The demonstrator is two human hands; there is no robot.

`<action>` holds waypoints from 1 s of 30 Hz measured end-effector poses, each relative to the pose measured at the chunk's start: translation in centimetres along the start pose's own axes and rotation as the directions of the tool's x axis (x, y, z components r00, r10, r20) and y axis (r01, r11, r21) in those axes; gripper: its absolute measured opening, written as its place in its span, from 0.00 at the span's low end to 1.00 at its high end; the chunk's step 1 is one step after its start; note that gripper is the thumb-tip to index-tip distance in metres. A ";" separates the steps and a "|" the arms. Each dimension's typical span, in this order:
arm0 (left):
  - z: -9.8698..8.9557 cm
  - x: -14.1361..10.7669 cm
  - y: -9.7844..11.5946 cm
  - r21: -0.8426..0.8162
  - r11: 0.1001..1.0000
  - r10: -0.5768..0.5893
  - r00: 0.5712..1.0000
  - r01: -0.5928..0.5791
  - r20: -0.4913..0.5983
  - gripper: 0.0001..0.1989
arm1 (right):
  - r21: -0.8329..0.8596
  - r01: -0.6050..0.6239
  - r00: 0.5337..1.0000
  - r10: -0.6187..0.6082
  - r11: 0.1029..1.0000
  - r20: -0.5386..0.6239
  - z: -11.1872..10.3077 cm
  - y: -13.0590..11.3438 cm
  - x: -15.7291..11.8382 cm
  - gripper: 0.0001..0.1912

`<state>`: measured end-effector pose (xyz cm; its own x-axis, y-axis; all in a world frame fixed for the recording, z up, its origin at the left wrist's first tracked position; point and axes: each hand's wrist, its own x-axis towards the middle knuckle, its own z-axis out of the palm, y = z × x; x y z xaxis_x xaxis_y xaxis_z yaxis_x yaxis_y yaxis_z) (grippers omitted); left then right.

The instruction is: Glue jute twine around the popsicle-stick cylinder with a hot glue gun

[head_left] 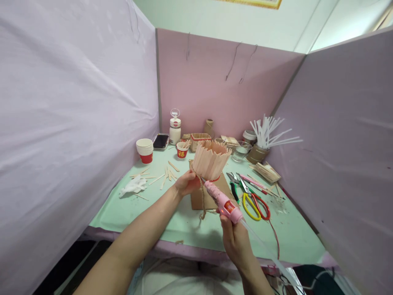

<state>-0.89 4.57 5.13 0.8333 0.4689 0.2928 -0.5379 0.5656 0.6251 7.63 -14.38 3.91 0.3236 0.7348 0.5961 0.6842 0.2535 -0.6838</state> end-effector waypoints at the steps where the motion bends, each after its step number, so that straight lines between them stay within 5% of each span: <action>1: 0.0 0.0 0.0 0.000 1.000 0.000 1.000 0.000 0.000 0.30 | -0.001 0.002 1.000 -0.002 1.000 -0.002 0.0 0.0 0.0 0.14; 24: -0.8 0.0 0.0 0.000 1.000 0.011 1.000 -0.011 -0.013 0.24 | -0.044 -0.010 1.000 0.011 0.999 0.010 -0.7 0.5 -0.5 0.12; 30: -0.6 0.0 0.1 -0.037 0.999 0.031 0.999 -0.033 -0.041 0.32 | -0.049 -0.005 1.000 0.005 0.999 -0.003 -0.9 0.5 -0.4 0.11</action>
<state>-0.99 5.02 4.78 0.8101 0.5139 0.2823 -0.5694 0.5747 0.5878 8.39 -15.09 3.71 0.3288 0.7345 0.5936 0.7138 0.2183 -0.6654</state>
